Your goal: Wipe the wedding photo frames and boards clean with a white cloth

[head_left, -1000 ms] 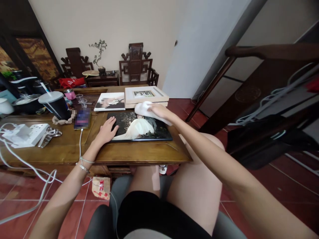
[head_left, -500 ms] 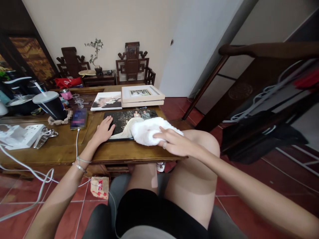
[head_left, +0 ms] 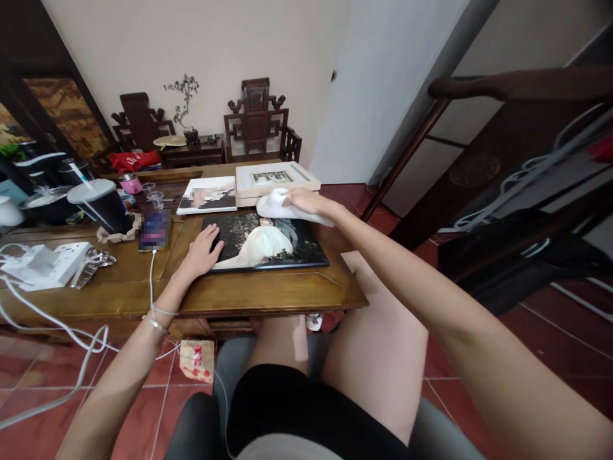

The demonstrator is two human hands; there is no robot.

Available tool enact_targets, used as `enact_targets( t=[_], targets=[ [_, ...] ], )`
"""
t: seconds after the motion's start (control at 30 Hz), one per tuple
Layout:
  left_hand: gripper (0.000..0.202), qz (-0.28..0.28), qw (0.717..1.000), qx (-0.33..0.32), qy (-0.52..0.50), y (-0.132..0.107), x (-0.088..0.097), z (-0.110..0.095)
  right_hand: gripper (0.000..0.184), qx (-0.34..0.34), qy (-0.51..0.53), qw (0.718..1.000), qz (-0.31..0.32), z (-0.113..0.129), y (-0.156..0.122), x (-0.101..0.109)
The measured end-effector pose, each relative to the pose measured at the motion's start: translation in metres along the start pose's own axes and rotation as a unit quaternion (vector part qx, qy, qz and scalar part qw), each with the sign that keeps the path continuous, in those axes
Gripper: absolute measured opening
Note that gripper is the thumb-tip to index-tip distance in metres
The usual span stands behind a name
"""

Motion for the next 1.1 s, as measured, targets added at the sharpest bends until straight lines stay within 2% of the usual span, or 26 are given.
enact_targets(
  t=[0.13, 0.27, 0.4, 0.5, 0.57, 0.63, 0.83, 0.9, 1.0, 1.1],
  targets=[
    [0.054, -0.003, 1.0, 0.004, -0.002, -0.001, 0.001, -0.001, 0.035, 0.053, -0.03, 0.998, -0.035, 0.007, -0.037, -0.012],
    [0.054, -0.005, 1.0, 0.01, 0.0, -0.002, 0.002, -0.006, 0.028, 0.106, -0.059, 0.993, -0.003, 0.022, -0.101, -0.028],
    [0.055, -0.006, 1.0, 0.014, 0.005, -0.001, 0.002, -0.007, 0.025, 0.135, -0.068, 0.989, 0.003, 0.045, -0.164, -0.023],
    [0.054, -0.01, 1.0, 0.009, 0.001, -0.001, 0.002, -0.006, 0.025, 0.121, -0.075, 0.99, 0.015, 0.061, -0.183, -0.015],
    [0.054, -0.007, 1.0, 0.007, 0.001, -0.001, 0.001, -0.006, 0.027, 0.107, -0.078, 0.991, 0.012, 0.066, -0.176, -0.008],
    [0.054, -0.002, 1.0, 0.006, 0.004, -0.001, 0.0, -0.005, 0.029, 0.096, -0.076, 0.992, -0.004, 0.064, -0.155, -0.003],
    [0.055, 0.005, 1.0, 0.007, 0.001, -0.001, 0.001, -0.005, 0.028, 0.096, -0.073, 0.993, 0.0, 0.037, -0.061, -0.009],
    [0.055, 0.006, 1.0, 0.008, 0.0, -0.001, 0.001, -0.005, 0.03, 0.085, -0.085, 0.993, -0.007, 0.028, -0.037, -0.012],
    [0.055, 0.003, 1.0, 0.011, -0.003, -0.002, 0.002, -0.006, 0.037, 0.093, -0.1, 0.99, -0.02, 0.026, -0.024, -0.02],
    [0.055, 0.003, 1.0, 0.013, -0.004, -0.002, 0.002, -0.006, 0.041, 0.117, -0.134, 0.984, -0.021, 0.031, -0.038, -0.036]
  ],
)
Point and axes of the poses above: each hand's wrist, its own y-axis towards the middle knuckle, its own x-axis out of the back of the hand, z = x × y, the point moved 8 cm from there along y, towards the middle knuckle, and after that the axes turned 8 degrees about -y, right-handed, at the moved point
